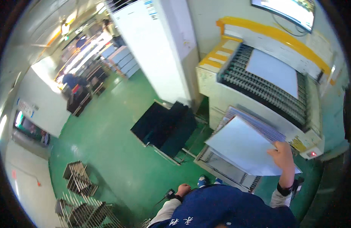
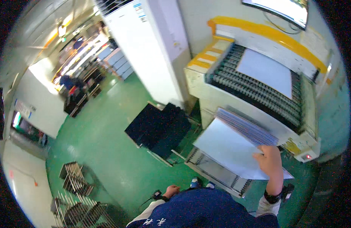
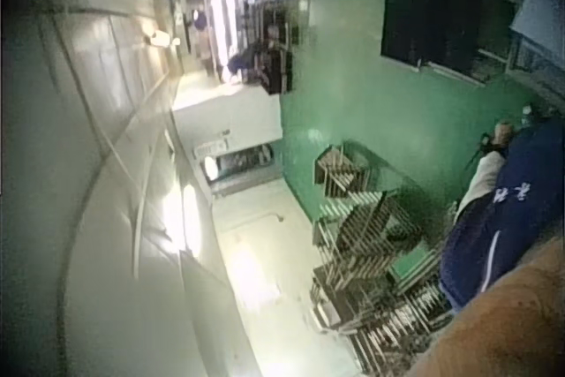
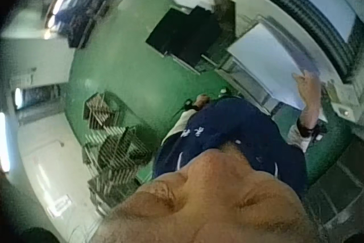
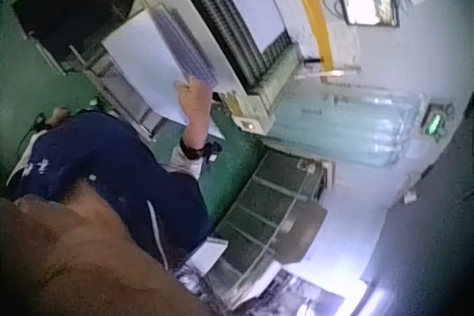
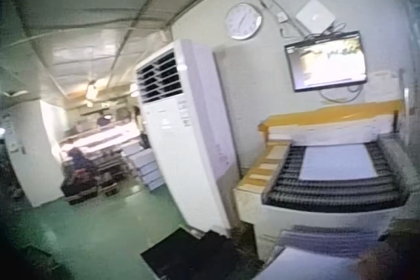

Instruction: Feeding large white sheets or boards into a processing machine from a vertical stack.

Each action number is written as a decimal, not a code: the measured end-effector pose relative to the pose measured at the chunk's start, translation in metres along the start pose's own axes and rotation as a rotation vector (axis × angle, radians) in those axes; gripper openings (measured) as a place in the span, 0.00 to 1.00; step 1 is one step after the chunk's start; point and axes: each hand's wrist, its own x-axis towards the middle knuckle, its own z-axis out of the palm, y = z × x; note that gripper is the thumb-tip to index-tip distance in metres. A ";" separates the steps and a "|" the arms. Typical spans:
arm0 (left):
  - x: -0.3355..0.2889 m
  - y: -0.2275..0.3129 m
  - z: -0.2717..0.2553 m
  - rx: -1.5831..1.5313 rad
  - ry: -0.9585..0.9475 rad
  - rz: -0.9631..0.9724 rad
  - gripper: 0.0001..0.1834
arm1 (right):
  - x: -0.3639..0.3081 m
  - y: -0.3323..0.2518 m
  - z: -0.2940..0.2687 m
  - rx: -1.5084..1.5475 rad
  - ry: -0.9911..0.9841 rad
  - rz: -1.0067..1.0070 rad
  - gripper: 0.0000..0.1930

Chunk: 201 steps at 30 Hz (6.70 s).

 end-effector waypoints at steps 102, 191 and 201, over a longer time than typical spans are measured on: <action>-0.014 0.044 0.017 0.311 0.105 0.159 0.12 | 0.171 0.193 0.120 1.974 -0.038 0.641 0.15; 0.009 -0.027 0.009 -0.013 0.015 -0.021 0.14 | -0.001 -0.005 0.049 -0.214 0.003 0.001 0.12; 0.055 -0.022 -0.002 0.290 0.001 0.301 0.15 | -0.017 0.050 -0.022 0.671 0.208 0.456 0.17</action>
